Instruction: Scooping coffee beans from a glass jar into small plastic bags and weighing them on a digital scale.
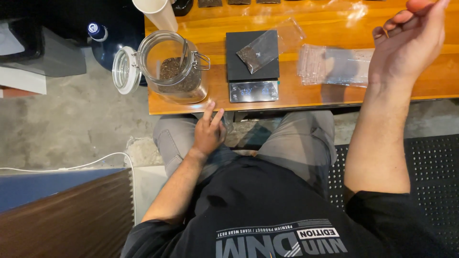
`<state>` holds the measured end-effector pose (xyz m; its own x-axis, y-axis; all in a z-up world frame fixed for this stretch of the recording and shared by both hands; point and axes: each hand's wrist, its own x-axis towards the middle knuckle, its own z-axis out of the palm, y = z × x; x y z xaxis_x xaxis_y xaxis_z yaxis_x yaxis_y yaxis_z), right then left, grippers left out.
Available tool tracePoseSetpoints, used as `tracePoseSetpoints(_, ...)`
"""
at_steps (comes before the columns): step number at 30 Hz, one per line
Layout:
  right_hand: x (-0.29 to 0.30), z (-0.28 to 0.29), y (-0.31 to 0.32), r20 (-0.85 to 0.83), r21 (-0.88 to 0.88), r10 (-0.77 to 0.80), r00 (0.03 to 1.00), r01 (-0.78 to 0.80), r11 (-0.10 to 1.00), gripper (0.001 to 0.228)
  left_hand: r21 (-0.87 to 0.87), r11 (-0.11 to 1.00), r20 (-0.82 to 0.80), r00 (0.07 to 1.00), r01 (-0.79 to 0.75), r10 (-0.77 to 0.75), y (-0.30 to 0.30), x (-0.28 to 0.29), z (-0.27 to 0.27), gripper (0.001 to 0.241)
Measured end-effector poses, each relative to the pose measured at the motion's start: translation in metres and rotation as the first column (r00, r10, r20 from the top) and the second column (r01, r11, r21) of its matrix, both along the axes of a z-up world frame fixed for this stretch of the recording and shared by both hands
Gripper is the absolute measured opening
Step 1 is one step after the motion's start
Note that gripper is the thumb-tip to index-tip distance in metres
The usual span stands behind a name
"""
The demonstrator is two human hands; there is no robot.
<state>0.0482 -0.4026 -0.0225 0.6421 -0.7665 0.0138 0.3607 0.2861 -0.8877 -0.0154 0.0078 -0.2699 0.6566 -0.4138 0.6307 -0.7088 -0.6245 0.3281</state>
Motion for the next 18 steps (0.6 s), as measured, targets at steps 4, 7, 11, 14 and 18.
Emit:
tracePoseSetpoints(4,-0.004,0.002,0.016,-0.011,0.003,0.021,1.0,-0.021,1.0,0.05,-0.017,1.0,-0.001,1.0,0.012,-0.012,0.001,0.0,0.001,0.06)
tracePoseSetpoints(7,-0.003,-0.005,0.018,-0.008,0.0,0.062,0.998,-0.062,0.998,0.05,-0.003,1.0,-0.006,1.0,0.021,-0.021,0.002,0.0,0.004,0.062)
tracePoseSetpoints(11,-0.001,-0.013,0.024,-0.034,-0.01,0.122,0.992,-0.122,0.992,0.045,0.009,1.0,0.0,1.0,0.013,-0.013,0.002,0.0,0.003,0.061)
tracePoseSetpoints(14,-0.001,-0.025,0.027,-0.081,-0.082,0.196,0.977,-0.203,0.976,0.029,0.004,1.0,-0.002,1.0,0.021,-0.021,0.002,0.0,0.002,0.063)
tracePoseSetpoints(18,0.0,-0.037,0.041,-0.18,-0.122,0.339,0.923,-0.363,0.924,0.029,0.009,1.0,-0.005,1.0,0.007,-0.007,0.001,0.0,0.002,0.059)
